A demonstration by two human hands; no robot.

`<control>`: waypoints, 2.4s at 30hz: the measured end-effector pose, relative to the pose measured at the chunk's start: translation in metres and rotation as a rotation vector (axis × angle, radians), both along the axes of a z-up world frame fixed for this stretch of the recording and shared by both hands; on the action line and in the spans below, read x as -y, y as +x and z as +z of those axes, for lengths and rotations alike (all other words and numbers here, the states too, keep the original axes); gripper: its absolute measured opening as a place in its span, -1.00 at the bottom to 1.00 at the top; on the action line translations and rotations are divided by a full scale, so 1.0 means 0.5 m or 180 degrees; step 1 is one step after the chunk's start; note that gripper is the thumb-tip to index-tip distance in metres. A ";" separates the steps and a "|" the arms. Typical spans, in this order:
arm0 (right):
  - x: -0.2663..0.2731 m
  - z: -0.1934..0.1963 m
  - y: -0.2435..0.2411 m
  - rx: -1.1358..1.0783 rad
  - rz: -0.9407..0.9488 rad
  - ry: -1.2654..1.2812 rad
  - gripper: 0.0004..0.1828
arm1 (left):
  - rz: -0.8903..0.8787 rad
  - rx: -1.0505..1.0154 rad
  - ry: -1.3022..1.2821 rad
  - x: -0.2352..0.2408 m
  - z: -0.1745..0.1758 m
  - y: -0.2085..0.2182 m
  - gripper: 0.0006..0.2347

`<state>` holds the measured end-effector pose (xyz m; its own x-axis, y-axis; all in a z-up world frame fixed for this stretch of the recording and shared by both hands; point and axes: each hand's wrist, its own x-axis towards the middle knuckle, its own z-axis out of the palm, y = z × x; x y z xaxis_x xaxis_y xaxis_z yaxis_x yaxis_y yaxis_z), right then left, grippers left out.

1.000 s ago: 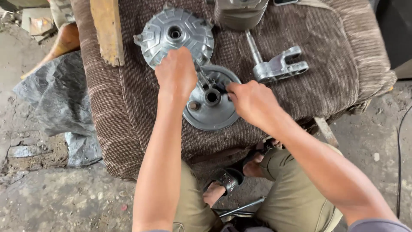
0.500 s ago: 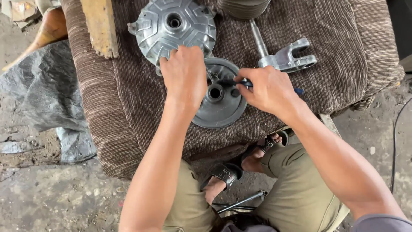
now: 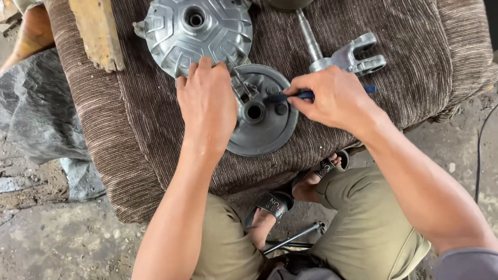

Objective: Cleaning a motorcycle engine component using a small hand tool to remove dirt and debris from its grooves and holes.

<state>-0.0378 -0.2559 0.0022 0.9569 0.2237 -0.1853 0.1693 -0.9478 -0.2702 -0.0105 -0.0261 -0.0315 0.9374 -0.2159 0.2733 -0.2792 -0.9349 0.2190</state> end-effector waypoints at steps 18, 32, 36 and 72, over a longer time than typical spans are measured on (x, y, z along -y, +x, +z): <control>0.000 0.048 0.005 -0.0847 -0.0081 0.0280 -0.82 | -0.0066 -0.0029 -0.0096 -0.016 -0.032 0.010 -0.81; -0.038 0.039 -0.026 -0.0665 0.0381 0.0065 -0.83 | -0.0092 0.0019 -0.0173 -0.015 0.000 -0.007 -0.76; -0.036 0.044 -0.027 -0.0964 0.0222 -0.0287 -0.75 | -0.0066 0.0026 -0.0139 -0.016 -0.005 -0.004 -0.76; -0.052 0.054 -0.024 -0.0991 0.0138 -0.0499 -0.72 | 0.0095 -0.0051 -0.0372 -0.017 -0.006 -0.002 -0.69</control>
<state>-0.0498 -0.2300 0.0292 0.8393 0.2087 -0.5021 0.1426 -0.9756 -0.1670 -0.0116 -0.0175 -0.0345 0.9474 -0.1552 0.2798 -0.2470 -0.9106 0.3312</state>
